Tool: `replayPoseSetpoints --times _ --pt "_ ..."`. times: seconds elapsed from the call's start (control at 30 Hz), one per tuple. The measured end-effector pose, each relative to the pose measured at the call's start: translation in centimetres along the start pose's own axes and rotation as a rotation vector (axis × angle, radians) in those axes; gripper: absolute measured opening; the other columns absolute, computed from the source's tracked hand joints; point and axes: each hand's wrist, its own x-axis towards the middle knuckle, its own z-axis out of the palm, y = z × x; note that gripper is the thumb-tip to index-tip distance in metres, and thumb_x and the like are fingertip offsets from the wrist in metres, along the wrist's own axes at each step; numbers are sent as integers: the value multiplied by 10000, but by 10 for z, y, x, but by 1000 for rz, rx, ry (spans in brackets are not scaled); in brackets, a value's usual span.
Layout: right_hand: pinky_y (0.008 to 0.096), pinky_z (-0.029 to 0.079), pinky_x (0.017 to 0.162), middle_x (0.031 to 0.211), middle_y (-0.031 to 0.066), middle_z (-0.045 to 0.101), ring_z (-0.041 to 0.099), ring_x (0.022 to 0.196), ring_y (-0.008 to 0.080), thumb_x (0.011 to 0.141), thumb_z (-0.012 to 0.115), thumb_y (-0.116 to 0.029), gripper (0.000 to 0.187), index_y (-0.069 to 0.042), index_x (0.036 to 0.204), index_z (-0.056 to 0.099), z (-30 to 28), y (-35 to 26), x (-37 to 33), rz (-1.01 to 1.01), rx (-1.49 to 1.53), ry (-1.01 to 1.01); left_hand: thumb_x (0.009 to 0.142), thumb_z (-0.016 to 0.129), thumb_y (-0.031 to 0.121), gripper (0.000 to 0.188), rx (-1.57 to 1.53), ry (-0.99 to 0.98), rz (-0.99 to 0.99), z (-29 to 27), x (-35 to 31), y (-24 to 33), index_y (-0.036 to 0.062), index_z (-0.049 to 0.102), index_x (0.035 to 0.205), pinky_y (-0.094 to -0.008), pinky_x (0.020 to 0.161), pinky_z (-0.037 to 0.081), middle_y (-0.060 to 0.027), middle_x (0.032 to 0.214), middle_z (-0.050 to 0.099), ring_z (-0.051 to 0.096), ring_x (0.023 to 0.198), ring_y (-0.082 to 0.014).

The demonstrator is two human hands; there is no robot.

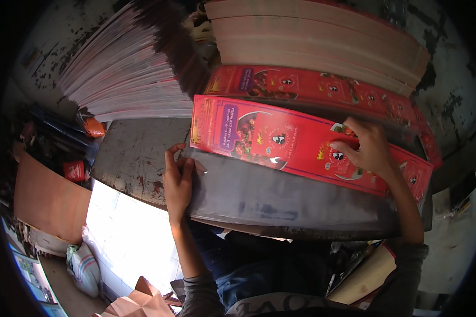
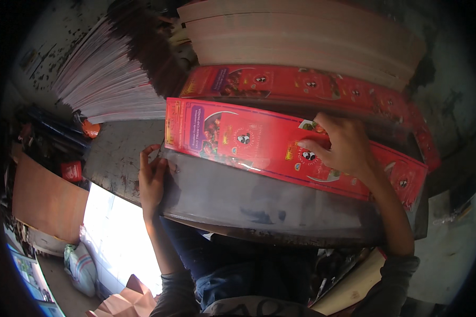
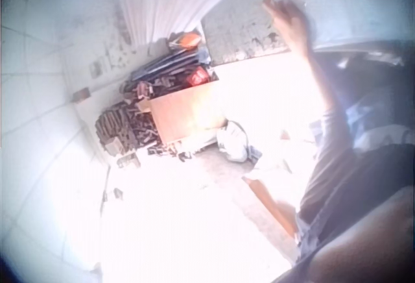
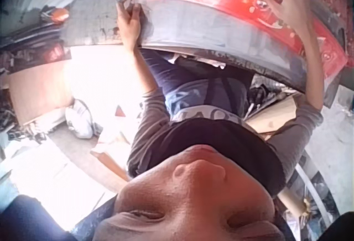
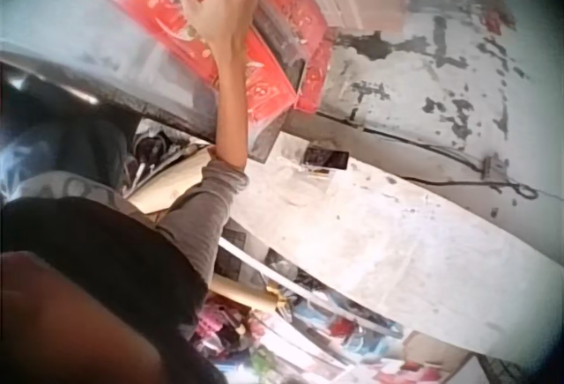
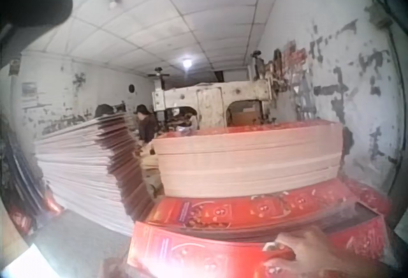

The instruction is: The person inserts printed cardboard strips into clear plastic sleeves by hand and presses them flat.

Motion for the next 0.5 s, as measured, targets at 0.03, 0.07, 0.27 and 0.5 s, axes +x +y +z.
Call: replayPoseSetpoints --times 0.03,0.07,0.27,0.5 --pt "351 449 552 682 140 591 590 593 296 733 728 -295 319 -40 838 568 -1 -1 0 -3 -2 -1 880 471 19 288 13 6 14 1 -1 1 42 428 1164 -245 613 410 -87 688 630 547 614 -123" --pt "346 461 549 669 119 603 601 584 278 726 734 -300 310 -60 854 588 -3 -2 -1 -13 -43 8 880 471 19 288 10 9 13 1 -1 3 42 428 1164 -245 613 410 -87 688 630 547 614 -123" --pt "343 470 542 662 99 615 612 575 265 712 744 -301 296 -80 849 603 -8 -10 0 -15 -113 14 879 473 23 295 -9 -3 14 0 0 -1 45 422 1169 -241 603 405 -90 684 633 537 601 -119" --pt "349 473 546 672 93 617 611 581 276 713 742 -306 304 -72 812 576 -10 -15 -2 -42 -150 37 883 471 33 296 -13 11 -7 -1 0 -2 51 422 1174 -248 594 409 -96 689 636 540 593 -122"
